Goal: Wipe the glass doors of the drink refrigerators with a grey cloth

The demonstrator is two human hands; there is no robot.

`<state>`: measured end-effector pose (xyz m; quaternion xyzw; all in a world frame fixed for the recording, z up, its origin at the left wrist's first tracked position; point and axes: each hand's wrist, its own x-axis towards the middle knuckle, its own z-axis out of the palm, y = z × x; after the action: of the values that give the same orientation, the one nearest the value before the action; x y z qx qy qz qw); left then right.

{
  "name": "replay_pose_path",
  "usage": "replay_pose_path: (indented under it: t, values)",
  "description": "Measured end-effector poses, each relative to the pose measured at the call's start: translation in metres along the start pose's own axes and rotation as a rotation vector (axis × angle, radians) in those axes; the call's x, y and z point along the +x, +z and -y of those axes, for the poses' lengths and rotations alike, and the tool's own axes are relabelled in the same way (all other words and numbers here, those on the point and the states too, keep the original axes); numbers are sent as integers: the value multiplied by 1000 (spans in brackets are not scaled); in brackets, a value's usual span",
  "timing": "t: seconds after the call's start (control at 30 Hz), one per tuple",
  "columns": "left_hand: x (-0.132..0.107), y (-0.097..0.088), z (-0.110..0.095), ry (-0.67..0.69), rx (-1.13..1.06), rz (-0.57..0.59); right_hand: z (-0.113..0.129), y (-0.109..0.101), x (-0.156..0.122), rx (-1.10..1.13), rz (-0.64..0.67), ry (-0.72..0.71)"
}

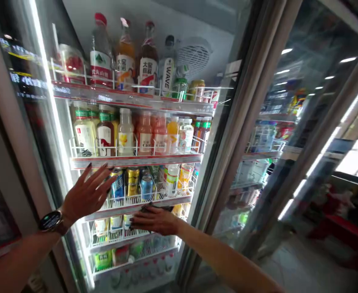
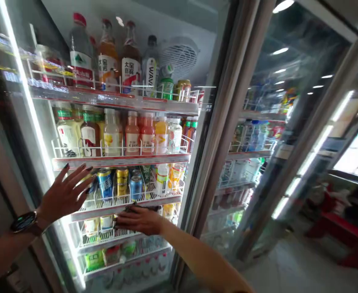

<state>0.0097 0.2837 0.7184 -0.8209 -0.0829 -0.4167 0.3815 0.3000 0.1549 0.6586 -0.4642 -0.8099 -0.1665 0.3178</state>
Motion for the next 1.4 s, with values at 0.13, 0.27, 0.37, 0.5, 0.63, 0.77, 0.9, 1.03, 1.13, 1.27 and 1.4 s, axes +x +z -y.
replay_pose_path:
  t: [0.13,0.27,0.37,0.5,0.63,0.77,0.9,1.03,1.13,1.27,1.4]
  values:
    - [3,2,0,23,-21,-12,-11,-61,61,-50,8,-68]
    - [6,-3,0,43,-126,-16,-7,-107,163,-407,-485,209]
    - [2,-15,6,33,-225,-19,29,-51,169,-503,-599,354]
    - [-17,-27,22,16,-306,-42,100,99,83,-360,-363,318]
    - [-35,-21,38,46,-365,-28,122,131,53,-280,-277,355]
    - [-39,-16,40,65,-399,-65,97,41,122,-394,-493,466]
    - [-38,-16,39,79,-409,-101,99,16,163,-506,-515,563]
    - [-38,-14,39,94,-421,-120,116,55,140,-493,-427,579]
    - [-38,-13,38,92,-432,-119,119,66,123,-447,-440,532]
    - [-38,-13,37,83,-451,-120,118,60,119,-410,-429,501]
    - [-37,-14,38,87,-464,-137,118,60,119,-417,-449,481]
